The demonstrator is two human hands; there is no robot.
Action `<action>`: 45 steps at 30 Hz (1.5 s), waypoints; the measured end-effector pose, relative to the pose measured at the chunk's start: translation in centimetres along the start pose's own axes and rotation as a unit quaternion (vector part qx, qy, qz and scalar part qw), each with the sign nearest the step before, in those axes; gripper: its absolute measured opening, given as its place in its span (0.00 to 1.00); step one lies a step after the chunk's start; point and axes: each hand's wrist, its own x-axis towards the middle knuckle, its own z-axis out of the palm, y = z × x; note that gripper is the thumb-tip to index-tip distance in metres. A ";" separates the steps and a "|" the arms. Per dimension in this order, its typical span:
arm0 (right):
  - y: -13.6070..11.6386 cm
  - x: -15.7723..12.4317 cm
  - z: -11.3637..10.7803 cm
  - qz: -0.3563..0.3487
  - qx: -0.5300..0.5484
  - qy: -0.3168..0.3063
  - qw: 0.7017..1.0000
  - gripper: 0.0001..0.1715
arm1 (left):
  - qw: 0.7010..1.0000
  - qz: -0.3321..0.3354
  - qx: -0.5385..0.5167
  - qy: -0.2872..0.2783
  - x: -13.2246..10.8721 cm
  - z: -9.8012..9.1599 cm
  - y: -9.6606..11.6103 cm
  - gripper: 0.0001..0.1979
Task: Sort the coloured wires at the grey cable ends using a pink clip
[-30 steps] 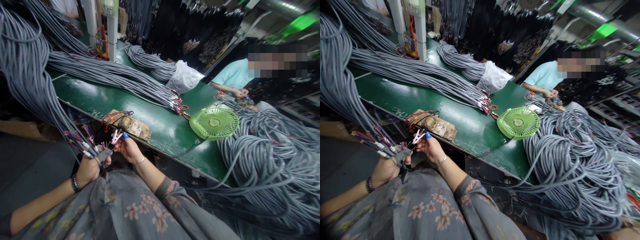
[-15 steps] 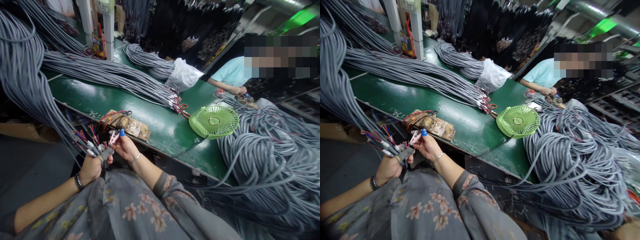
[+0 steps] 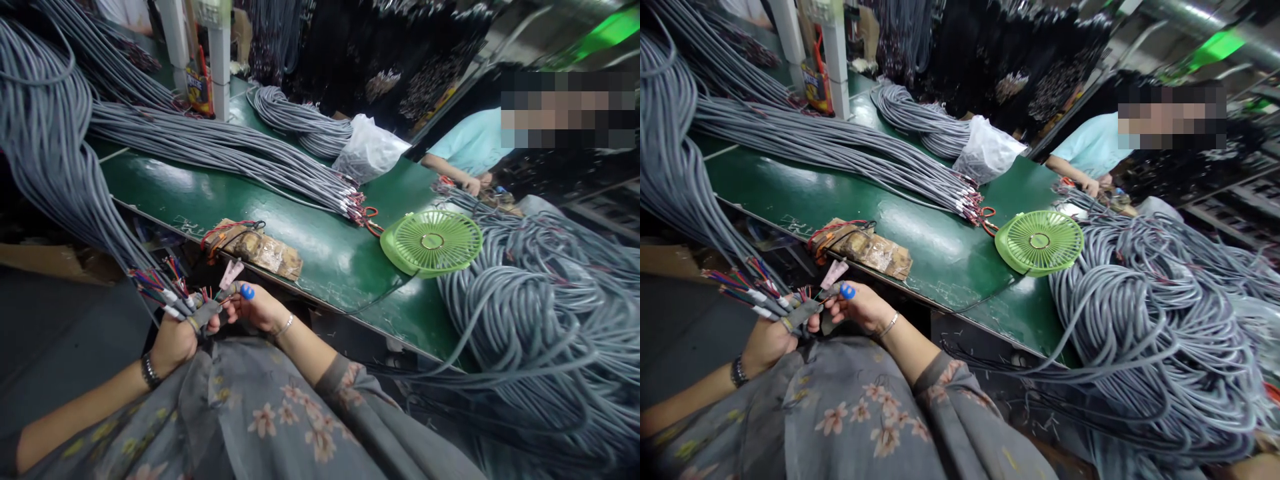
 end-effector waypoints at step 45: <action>0.3 -0.6 3.0 -0.075 -0.050 0.154 0.984 0.25 | 0.998 0.052 -0.014 0.011 0.5 -0.8 -1.1 0.14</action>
